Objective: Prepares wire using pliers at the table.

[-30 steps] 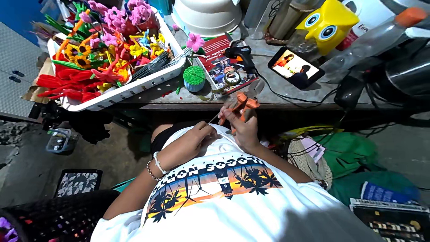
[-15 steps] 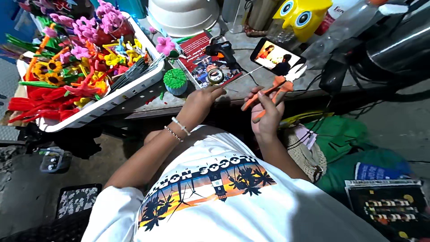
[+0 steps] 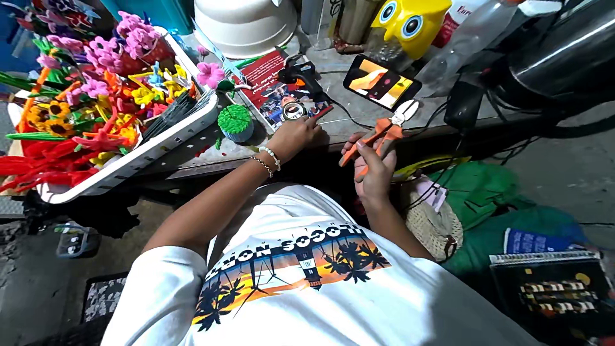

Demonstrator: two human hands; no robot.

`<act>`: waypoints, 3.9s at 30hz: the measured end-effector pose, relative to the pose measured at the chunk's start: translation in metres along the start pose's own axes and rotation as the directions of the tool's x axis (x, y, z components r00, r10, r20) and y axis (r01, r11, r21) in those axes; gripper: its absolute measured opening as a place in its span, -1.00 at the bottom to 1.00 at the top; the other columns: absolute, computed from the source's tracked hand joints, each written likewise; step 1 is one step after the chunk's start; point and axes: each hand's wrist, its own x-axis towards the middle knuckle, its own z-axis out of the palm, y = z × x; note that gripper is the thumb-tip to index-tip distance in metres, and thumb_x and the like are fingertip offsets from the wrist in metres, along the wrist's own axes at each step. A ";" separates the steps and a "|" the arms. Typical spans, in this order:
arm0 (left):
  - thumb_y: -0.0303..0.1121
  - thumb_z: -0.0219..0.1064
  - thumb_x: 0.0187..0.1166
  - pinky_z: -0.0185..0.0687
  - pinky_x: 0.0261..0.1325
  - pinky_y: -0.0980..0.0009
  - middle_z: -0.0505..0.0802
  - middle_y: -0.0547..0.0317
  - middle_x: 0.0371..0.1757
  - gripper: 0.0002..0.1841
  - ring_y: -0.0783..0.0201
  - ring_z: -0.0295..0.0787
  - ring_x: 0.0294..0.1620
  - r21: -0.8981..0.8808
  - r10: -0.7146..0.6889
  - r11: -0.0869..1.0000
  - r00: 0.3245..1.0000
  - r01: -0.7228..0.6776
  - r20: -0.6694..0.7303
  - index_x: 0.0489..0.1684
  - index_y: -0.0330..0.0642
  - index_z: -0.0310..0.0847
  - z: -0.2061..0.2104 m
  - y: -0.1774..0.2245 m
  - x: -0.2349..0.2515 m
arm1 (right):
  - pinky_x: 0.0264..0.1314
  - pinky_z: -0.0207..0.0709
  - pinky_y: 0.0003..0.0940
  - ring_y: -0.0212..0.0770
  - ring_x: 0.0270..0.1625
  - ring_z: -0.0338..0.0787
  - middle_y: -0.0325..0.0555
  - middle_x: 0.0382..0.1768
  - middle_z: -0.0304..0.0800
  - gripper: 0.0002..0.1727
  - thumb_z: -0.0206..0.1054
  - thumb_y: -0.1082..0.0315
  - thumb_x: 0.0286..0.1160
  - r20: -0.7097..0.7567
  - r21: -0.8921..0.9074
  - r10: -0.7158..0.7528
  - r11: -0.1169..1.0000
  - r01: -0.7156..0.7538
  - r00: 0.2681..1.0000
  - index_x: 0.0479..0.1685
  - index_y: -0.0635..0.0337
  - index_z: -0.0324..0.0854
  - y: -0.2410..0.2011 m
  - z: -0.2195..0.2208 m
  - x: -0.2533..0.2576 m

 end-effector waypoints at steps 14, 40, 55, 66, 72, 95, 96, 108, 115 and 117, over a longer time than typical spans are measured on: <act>-0.48 0.01 0.82 0.66 -0.03 0.47 0.72 0.16 -0.08 -0.81 0.41 0.67 -0.14 -0.962 -0.322 0.274 0.940 -0.017 -0.109 0.10 -0.27 0.54 -0.039 0.041 -0.098 | 0.07 0.81 -0.22 -0.19 -0.09 0.87 -0.10 0.00 0.82 -0.73 0.30 0.47 0.59 0.173 -0.058 0.032 0.998 -0.022 0.984 0.17 0.15 0.41 0.002 0.025 -0.007; -0.32 -0.03 0.80 0.55 -0.15 0.62 0.58 0.42 -0.34 -0.53 0.53 0.52 -0.37 -0.836 -0.415 -0.507 0.910 -0.211 0.022 0.69 0.10 0.30 -0.015 0.067 -0.171 | -0.12 0.80 -0.41 -0.34 -0.26 0.87 -0.19 -0.27 0.85 -0.70 0.46 0.61 0.40 0.355 -0.078 0.206 0.979 -0.191 0.912 -0.10 0.14 0.42 0.001 0.102 -0.012; -0.64 0.26 0.64 0.86 0.10 0.35 0.93 0.05 -0.06 -0.75 0.26 0.92 -0.08 -0.969 -0.454 -0.238 0.889 -0.060 0.056 0.22 -0.37 0.64 -0.022 0.065 -0.186 | -0.05 0.81 -0.38 -0.30 -0.14 0.88 -0.13 -0.09 0.87 -0.61 0.52 0.53 0.37 0.646 -0.161 0.059 0.985 0.060 0.761 0.13 0.32 0.50 0.000 0.095 -0.007; -0.67 0.24 0.65 0.88 0.03 0.37 0.91 -0.02 -0.04 -0.73 0.24 0.93 -0.12 -0.949 -0.437 -0.313 0.894 -0.050 0.097 0.25 -0.42 0.60 -0.025 0.065 -0.190 | 0.06 0.79 -0.39 -0.28 -0.02 0.89 -0.10 -0.03 0.87 -0.56 0.55 0.59 0.28 0.672 -0.195 0.107 0.980 0.037 0.733 0.11 0.31 0.48 0.013 0.083 -0.015; -0.68 0.27 0.61 0.87 0.06 0.39 0.93 0.03 -0.04 -0.71 0.27 0.93 -0.11 -0.954 -0.404 -0.298 0.907 -0.005 0.121 0.26 -0.42 0.62 -0.022 0.068 -0.192 | -0.06 0.74 -0.54 -0.41 -0.12 0.84 -0.21 -0.06 0.87 -0.61 0.54 0.54 0.35 0.673 -0.252 0.123 0.965 0.070 0.730 0.11 0.21 0.52 0.009 0.079 -0.024; -0.62 0.26 0.66 0.88 0.02 0.42 0.92 0.06 0.01 -0.70 0.29 0.93 -0.10 -0.966 -0.616 -0.135 0.782 -0.221 -0.093 0.32 -0.31 0.61 -0.067 0.070 -0.182 | 0.13 0.67 -0.54 -0.39 0.08 0.70 -0.07 0.02 0.60 -0.56 0.70 0.23 0.25 0.728 -0.132 -0.314 0.809 0.573 0.610 -0.22 0.20 0.48 0.004 0.073 -0.041; -0.62 0.26 0.66 0.89 0.02 0.41 0.92 0.05 0.01 -0.70 0.28 0.94 -0.09 -0.965 -0.616 -0.145 0.783 -0.220 -0.086 0.32 -0.31 0.61 -0.067 0.070 -0.181 | 0.12 0.67 -0.56 -0.41 0.05 0.70 -0.09 0.02 0.60 -0.55 0.70 0.21 0.25 0.721 -0.138 -0.303 0.818 0.559 0.623 -0.18 0.22 0.50 0.004 0.073 -0.041; -0.62 0.24 0.67 0.87 -0.01 0.46 0.91 0.06 -0.01 -0.68 0.32 0.92 -0.13 -0.959 -0.624 -0.169 0.778 -0.226 -0.073 0.35 -0.30 0.59 -0.066 0.072 -0.183 | 0.11 0.68 -0.56 -0.42 0.06 0.70 -0.08 0.05 0.58 -0.53 0.73 0.24 0.19 0.714 -0.120 -0.335 0.807 0.578 0.615 -0.23 0.20 0.47 0.008 0.075 -0.042; -0.63 0.23 0.67 0.88 0.00 0.44 0.90 0.03 0.02 -0.66 0.31 0.93 -0.10 -0.950 -0.638 -0.208 0.769 -0.233 -0.049 0.38 -0.32 0.55 -0.065 0.073 -0.182 | 0.05 0.72 -0.52 -0.39 0.00 0.73 -0.07 0.04 0.59 -0.51 0.73 0.20 0.20 0.696 -0.138 -0.327 0.812 0.567 0.639 -0.14 0.24 0.51 0.011 0.077 -0.043; -0.63 0.23 0.67 0.88 0.01 0.43 0.90 0.02 0.03 -0.66 0.29 0.93 -0.08 -0.948 -0.642 -0.209 0.765 -0.239 -0.051 0.38 -0.33 0.56 -0.064 0.073 -0.182 | 0.05 0.71 -0.53 -0.41 0.00 0.71 -0.09 0.05 0.57 -0.52 0.73 0.20 0.21 0.697 -0.136 -0.324 0.816 0.562 0.640 -0.16 0.21 0.49 0.011 0.078 -0.043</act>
